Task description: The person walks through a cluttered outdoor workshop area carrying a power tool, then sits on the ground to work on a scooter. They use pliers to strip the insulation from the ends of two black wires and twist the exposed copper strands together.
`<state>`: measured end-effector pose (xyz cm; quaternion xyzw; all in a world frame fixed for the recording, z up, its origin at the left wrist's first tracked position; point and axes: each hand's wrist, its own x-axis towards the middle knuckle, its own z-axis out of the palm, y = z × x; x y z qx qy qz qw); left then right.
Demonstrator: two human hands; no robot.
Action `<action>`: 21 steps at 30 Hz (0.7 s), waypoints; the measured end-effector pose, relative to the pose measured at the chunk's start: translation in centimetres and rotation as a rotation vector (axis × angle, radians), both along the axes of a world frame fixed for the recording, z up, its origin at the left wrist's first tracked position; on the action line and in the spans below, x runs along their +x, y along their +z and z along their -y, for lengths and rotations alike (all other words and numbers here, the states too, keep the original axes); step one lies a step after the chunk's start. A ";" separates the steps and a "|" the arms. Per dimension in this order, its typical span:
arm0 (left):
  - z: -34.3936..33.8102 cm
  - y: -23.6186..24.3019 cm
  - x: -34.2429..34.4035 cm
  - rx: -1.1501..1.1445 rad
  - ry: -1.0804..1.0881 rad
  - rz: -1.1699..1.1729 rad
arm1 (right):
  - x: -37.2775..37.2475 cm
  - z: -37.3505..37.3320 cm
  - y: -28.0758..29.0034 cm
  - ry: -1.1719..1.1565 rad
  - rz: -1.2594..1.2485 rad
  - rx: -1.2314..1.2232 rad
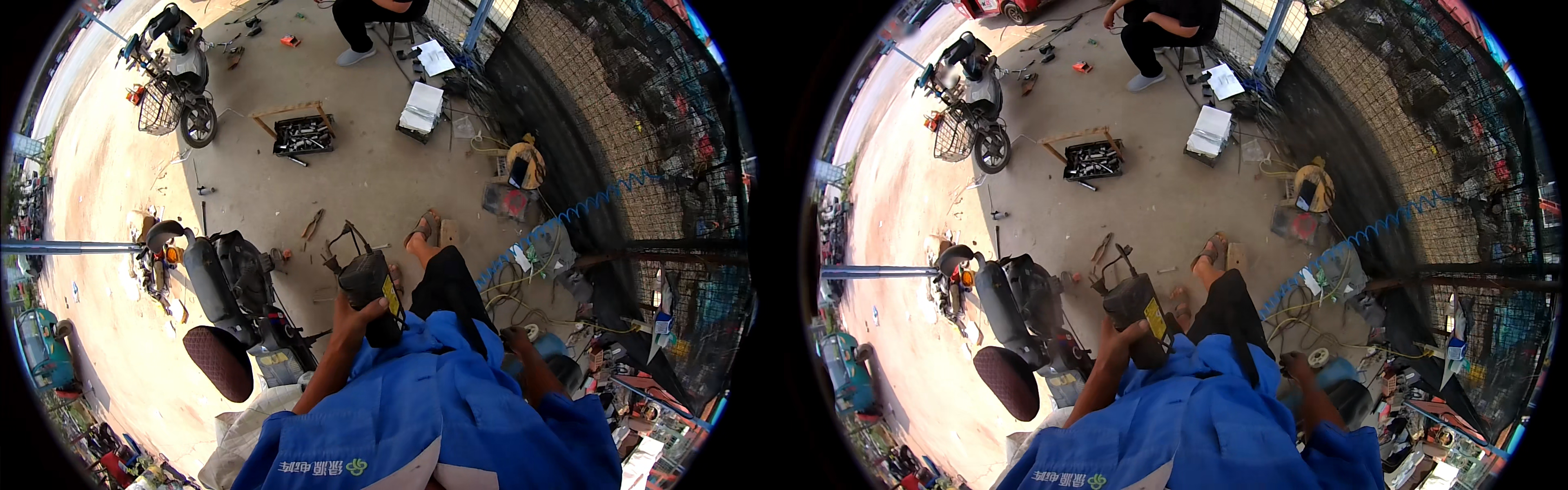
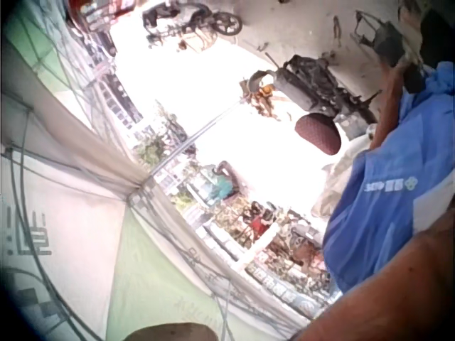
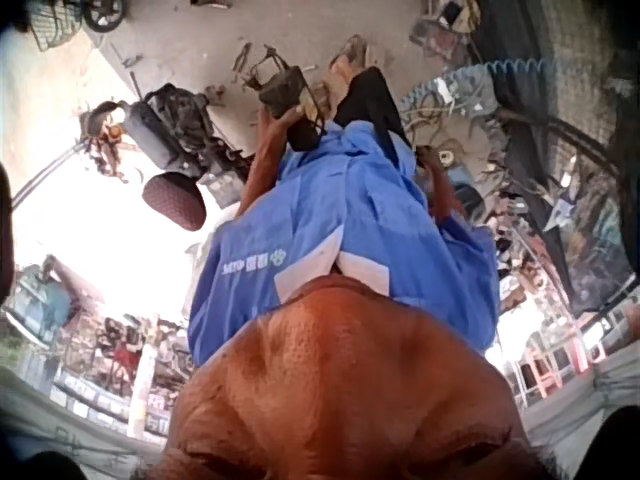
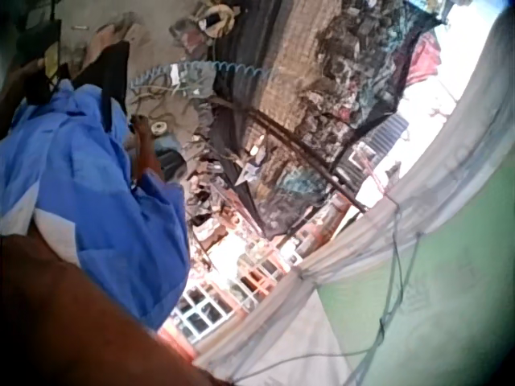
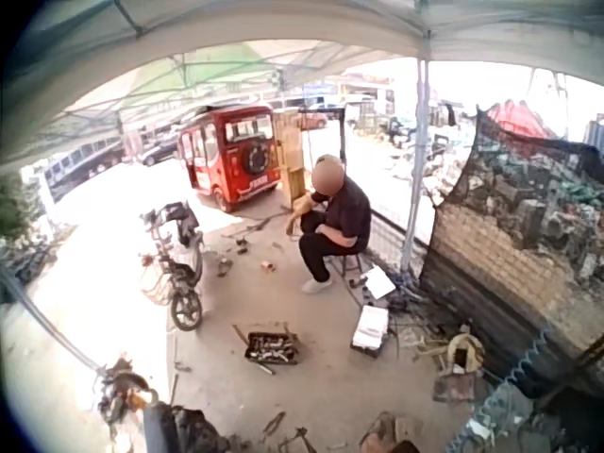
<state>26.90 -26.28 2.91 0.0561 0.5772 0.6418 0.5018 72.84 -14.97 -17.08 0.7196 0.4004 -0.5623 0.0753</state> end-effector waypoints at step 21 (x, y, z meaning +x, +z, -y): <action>-2.0 -1.7 -2.5 -0.041 -0.107 -0.041 | -4.9 -0.7 -0.6 -0.161 -0.114 -0.003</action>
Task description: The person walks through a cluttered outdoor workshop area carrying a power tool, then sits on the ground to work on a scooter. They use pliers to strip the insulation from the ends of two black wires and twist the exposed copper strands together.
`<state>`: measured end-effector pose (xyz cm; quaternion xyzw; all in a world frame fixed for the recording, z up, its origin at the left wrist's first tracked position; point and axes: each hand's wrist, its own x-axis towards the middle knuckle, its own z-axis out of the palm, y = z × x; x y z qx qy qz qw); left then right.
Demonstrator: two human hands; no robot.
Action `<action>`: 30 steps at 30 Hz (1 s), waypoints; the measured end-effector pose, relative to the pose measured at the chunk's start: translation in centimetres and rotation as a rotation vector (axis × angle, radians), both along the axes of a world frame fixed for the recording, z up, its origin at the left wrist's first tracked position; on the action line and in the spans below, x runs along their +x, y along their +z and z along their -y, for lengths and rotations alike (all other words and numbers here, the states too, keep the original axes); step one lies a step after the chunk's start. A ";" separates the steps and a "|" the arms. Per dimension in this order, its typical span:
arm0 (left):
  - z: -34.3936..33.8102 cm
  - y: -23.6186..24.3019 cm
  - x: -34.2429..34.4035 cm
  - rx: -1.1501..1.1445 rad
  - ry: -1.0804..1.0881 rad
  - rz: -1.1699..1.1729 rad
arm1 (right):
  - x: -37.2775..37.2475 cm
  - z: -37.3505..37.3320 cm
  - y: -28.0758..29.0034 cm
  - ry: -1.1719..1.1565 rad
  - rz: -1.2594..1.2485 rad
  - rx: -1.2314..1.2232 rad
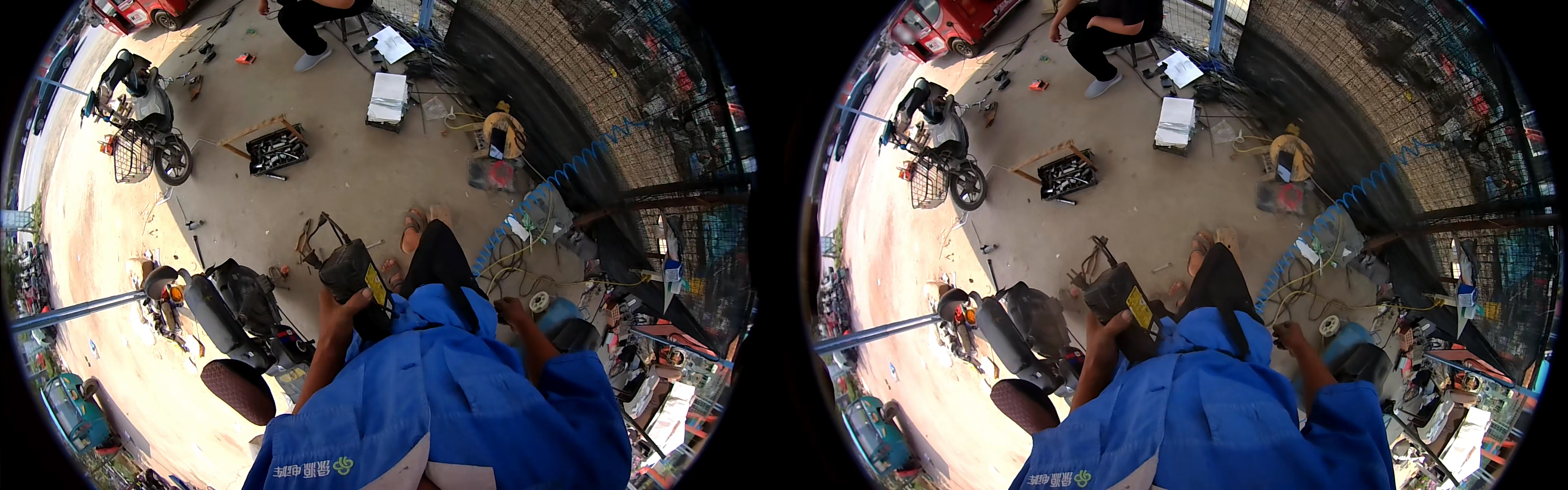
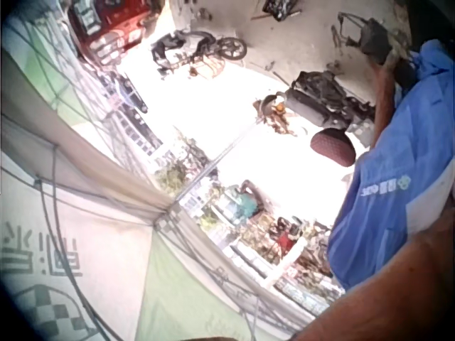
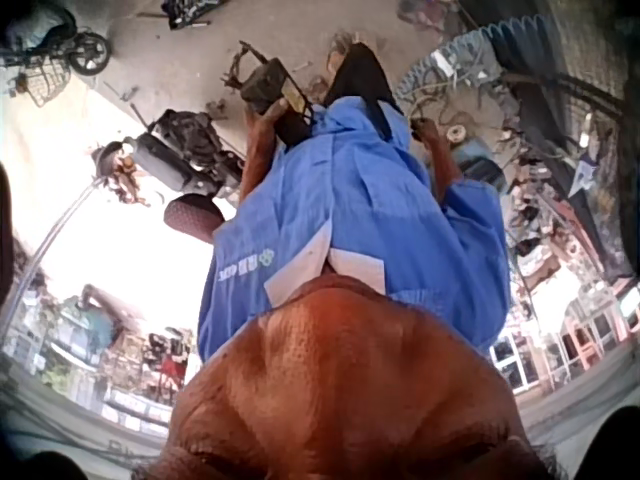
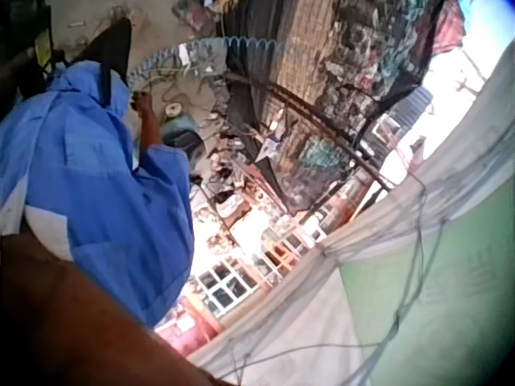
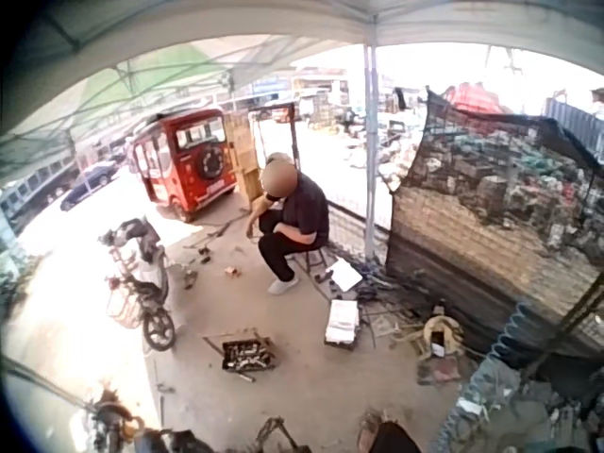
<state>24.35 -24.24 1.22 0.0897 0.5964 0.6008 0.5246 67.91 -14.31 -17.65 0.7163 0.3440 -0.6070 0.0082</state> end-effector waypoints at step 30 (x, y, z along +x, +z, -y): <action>-4.2 3.1 0.5 0.093 -0.015 0.133 | 0.1 -2.0 0.9 0.019 0.078 -0.041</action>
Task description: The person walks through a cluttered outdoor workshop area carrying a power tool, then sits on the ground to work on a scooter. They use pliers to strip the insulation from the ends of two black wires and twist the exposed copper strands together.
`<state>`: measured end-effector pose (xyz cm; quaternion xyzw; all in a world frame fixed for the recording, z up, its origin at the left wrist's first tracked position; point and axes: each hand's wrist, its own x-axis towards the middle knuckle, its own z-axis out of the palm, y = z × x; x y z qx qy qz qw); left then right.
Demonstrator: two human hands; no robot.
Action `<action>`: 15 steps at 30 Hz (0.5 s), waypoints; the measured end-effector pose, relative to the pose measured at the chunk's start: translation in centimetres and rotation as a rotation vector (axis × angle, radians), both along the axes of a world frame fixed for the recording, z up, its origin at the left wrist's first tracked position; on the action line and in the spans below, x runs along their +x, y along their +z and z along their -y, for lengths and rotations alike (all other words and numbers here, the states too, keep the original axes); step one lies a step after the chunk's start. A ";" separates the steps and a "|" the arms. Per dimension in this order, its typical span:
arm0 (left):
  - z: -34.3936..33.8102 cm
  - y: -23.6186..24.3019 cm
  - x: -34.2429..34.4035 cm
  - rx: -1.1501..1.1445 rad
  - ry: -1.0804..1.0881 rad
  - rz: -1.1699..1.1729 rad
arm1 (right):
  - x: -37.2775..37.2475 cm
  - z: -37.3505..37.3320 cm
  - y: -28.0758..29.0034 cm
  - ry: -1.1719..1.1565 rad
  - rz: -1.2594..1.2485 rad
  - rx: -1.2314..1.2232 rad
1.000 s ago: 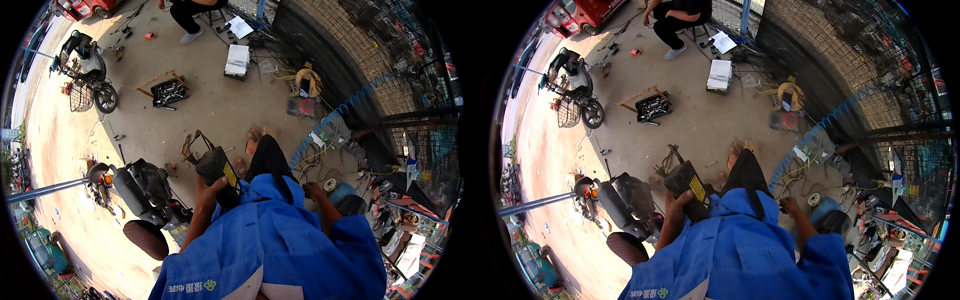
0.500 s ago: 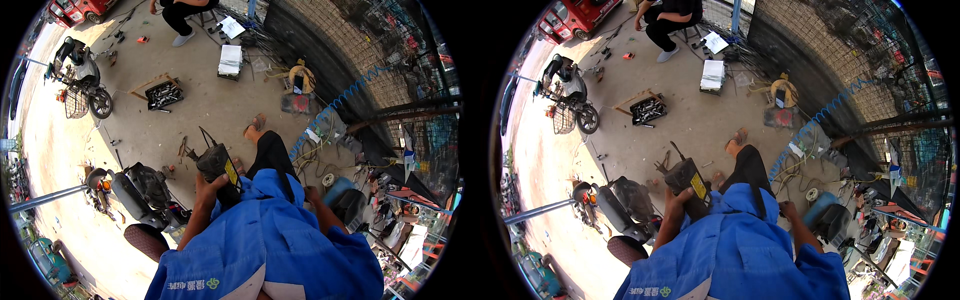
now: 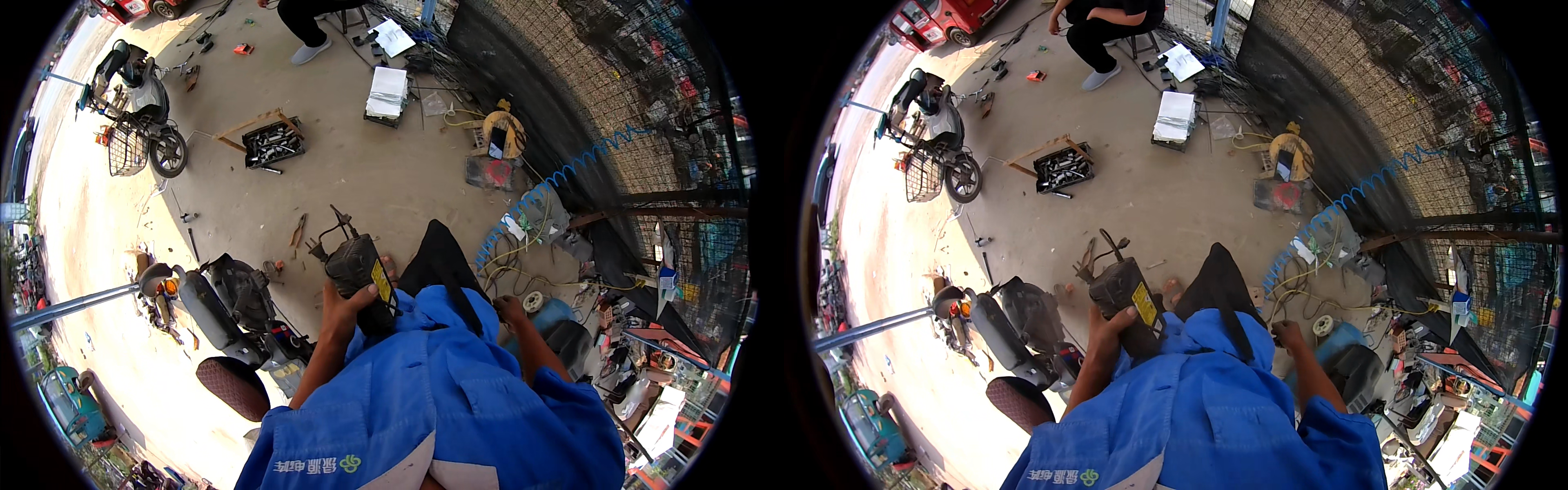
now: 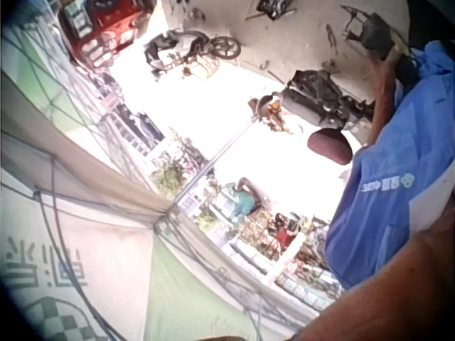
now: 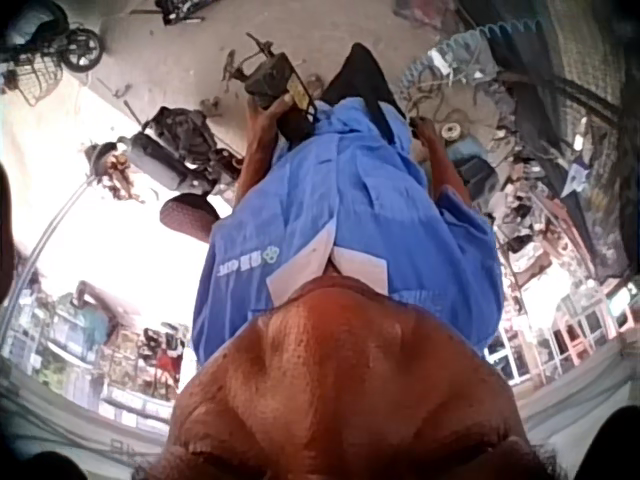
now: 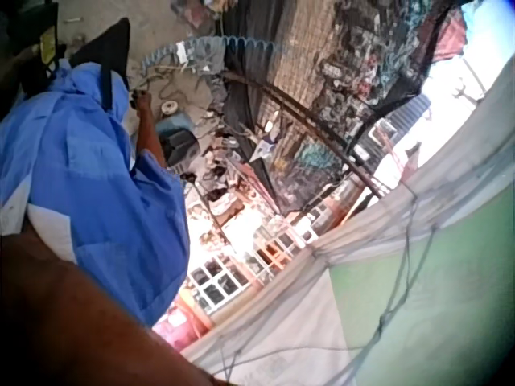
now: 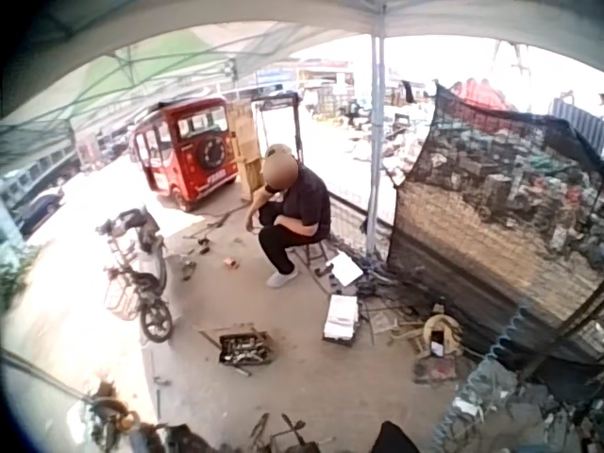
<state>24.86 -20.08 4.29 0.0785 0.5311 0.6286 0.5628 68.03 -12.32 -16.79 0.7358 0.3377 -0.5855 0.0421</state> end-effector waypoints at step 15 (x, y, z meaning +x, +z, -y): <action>-2.9 -6.5 1.8 -0.259 0.349 -0.043 | -4.6 -19.7 -5.5 0.453 -0.044 0.027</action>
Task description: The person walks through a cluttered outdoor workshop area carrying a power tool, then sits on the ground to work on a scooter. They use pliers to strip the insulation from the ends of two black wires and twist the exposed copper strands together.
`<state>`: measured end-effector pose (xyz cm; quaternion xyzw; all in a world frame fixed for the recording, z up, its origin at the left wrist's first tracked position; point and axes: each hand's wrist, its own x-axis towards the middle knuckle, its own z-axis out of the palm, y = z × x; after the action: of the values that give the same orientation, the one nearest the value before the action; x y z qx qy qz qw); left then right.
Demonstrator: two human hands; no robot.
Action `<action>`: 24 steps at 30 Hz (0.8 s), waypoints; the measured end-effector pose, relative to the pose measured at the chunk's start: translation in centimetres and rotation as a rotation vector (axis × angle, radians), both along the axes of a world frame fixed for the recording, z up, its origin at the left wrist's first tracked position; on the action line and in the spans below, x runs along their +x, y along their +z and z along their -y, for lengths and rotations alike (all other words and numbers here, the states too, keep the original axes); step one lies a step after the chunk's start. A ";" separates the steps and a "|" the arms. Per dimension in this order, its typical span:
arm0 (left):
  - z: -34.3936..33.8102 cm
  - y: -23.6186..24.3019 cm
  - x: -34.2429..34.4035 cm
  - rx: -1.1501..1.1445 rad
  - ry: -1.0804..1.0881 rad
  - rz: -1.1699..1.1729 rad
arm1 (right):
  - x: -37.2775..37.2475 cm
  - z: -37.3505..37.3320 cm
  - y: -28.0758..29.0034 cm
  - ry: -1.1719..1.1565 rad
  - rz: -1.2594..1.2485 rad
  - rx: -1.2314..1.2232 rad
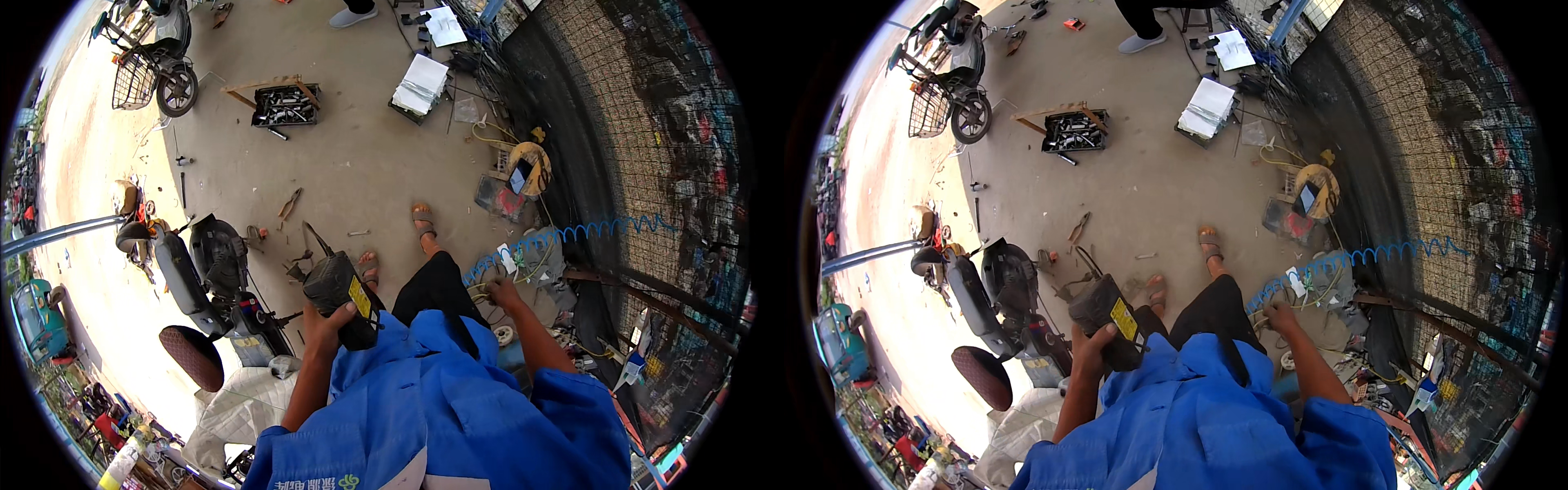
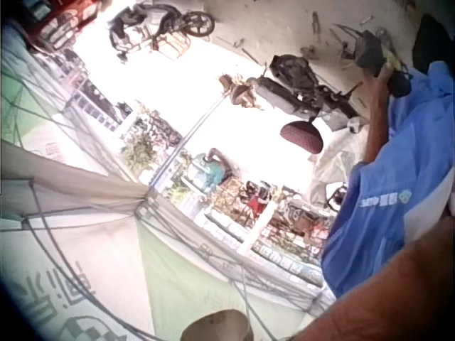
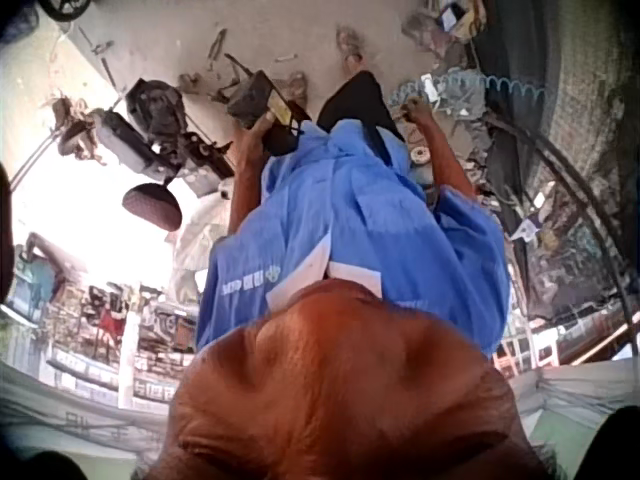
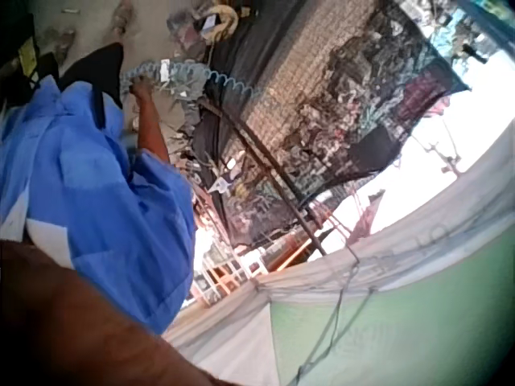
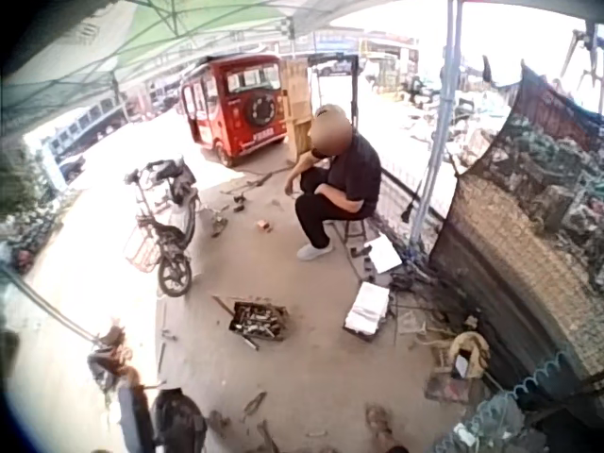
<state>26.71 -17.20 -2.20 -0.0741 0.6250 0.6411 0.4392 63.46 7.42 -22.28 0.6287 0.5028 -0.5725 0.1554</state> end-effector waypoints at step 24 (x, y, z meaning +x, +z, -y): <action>-4.1 -33.9 -0.8 -0.114 0.080 0.129 | 3.6 -7.7 -32.8 0.100 0.304 -0.349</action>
<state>25.92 -13.09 -36.11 -0.1650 0.6274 0.6155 0.4475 67.10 15.07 -55.05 0.6458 0.3976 -0.5409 0.3637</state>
